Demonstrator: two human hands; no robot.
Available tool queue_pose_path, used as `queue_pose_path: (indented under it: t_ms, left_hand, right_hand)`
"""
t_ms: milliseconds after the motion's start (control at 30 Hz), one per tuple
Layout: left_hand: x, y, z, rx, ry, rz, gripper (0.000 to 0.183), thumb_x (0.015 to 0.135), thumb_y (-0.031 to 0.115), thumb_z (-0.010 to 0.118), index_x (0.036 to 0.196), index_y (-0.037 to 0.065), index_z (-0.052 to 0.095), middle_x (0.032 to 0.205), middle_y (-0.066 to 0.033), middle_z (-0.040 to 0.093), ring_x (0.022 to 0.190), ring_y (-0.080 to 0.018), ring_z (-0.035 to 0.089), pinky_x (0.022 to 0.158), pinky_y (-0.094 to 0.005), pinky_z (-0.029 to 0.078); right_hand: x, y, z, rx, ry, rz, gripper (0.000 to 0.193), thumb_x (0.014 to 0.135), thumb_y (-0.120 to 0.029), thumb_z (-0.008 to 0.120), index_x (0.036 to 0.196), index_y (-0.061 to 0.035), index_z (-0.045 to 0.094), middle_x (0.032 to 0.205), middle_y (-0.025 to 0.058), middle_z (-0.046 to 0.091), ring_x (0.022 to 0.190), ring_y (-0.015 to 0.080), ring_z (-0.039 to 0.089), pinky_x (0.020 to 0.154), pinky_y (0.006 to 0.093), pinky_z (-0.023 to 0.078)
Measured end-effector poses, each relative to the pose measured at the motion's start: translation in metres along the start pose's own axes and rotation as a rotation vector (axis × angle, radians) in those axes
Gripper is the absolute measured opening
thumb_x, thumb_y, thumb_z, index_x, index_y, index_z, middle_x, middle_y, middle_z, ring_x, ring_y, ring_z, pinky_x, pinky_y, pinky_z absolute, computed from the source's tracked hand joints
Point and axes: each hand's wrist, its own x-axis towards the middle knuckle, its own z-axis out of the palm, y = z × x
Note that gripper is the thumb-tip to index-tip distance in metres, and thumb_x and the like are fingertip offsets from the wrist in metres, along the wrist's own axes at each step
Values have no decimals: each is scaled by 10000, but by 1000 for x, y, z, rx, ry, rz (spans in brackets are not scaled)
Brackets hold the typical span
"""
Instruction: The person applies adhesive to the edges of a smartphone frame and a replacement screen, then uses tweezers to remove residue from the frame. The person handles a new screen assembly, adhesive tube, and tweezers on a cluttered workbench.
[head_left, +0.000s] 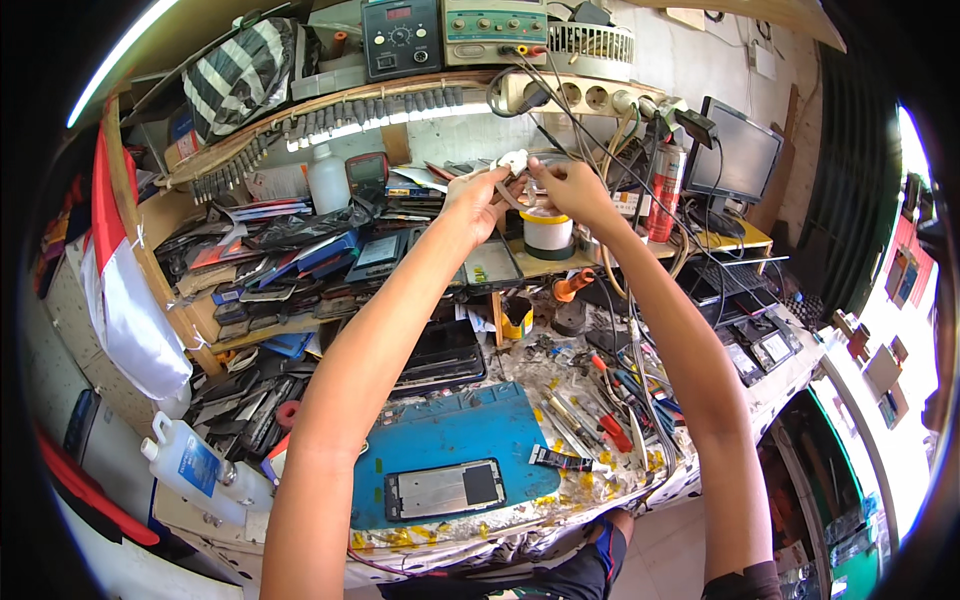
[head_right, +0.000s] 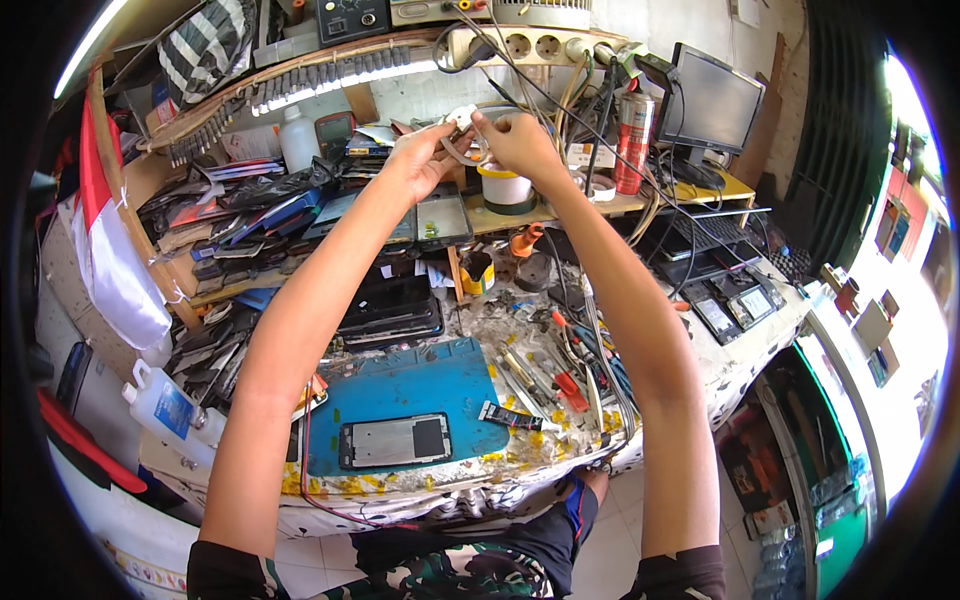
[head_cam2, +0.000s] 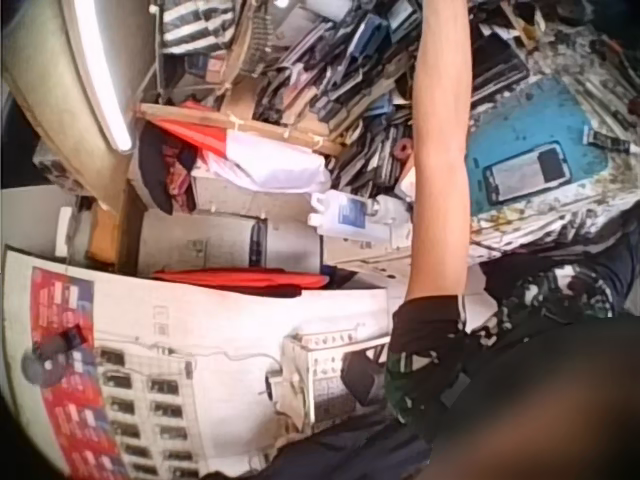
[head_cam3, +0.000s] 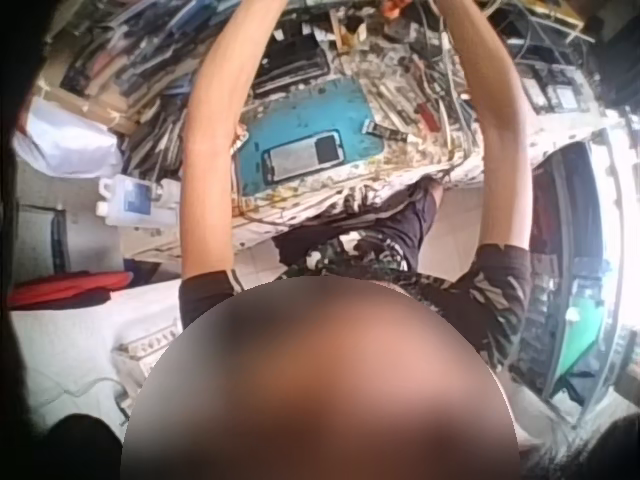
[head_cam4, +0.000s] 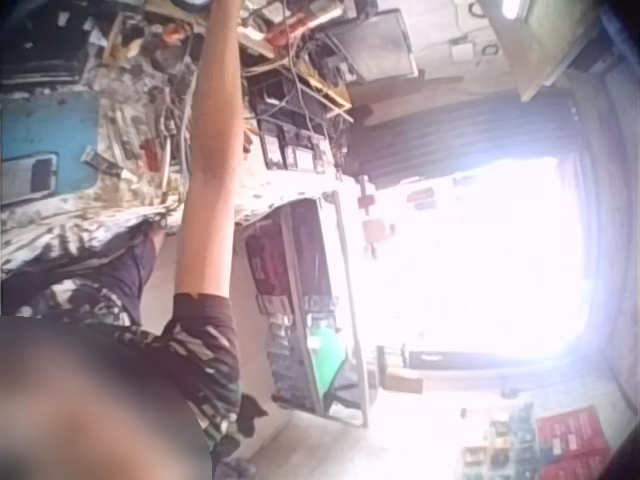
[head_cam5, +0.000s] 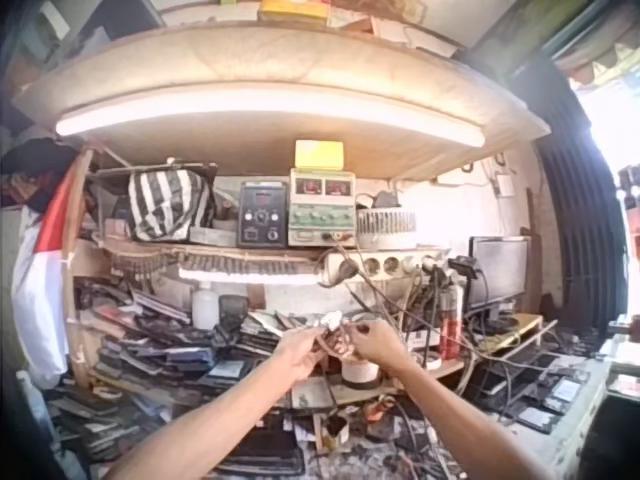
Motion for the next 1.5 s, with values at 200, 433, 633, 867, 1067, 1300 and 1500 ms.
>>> queue_pose_path:
  t_ms: [200,433,633,867,1067,1300,1500]
  left_hand:
    - [-3,0,-6,42,-43,-3,241,902,77,679,1093,-36,585,1049,-137,643,943,-238,665,861,-359,600]
    - [-12,8,-17,86,-6,55,248,902,80,683,1098,-45,597,1055,-137,655,943,-231,671,862,-366,598]
    - [-50,36,-21,223,-30,167,313,891,123,712,1134,-41,601,1120,-144,658,999,-213,668,913,-348,566]
    - [-143,72,-14,603,-249,380,454,894,161,714,1250,-71,555,1084,-135,692,958,-179,671,929,-304,537]
    - [-228,77,-17,738,-236,407,400,880,1,681,1250,-86,554,1023,-172,711,933,-181,694,850,-267,572]
    - [-306,70,-39,901,-254,408,251,836,-61,696,1083,-82,658,946,-176,729,888,-222,719,778,-300,595]
    - [-342,37,-63,1402,-417,757,211,753,-81,716,956,-84,659,941,-176,711,929,-342,707,819,-379,598]
  right_hand:
    - [23,7,14,684,106,185,209,948,-157,626,1054,22,639,799,18,566,662,77,536,568,207,489]
    - [43,13,27,1091,51,235,111,927,-127,626,935,-17,614,814,25,596,704,97,562,630,201,510]
    - [59,35,11,371,267,187,250,853,-196,679,947,35,672,901,164,679,767,222,647,685,307,535]
    - [53,52,9,-544,311,103,320,768,-255,662,902,29,720,938,273,690,925,399,681,851,450,528]
    - [18,19,8,-643,278,-61,299,803,-255,652,855,32,720,871,275,685,870,416,677,829,453,525]
    - [-124,-69,29,-76,-144,-356,284,971,-230,579,1024,28,685,870,69,710,766,103,644,671,311,530]
    - [-257,-103,68,806,-573,-255,396,927,-66,600,1295,57,524,1154,153,675,1107,215,627,990,369,465]
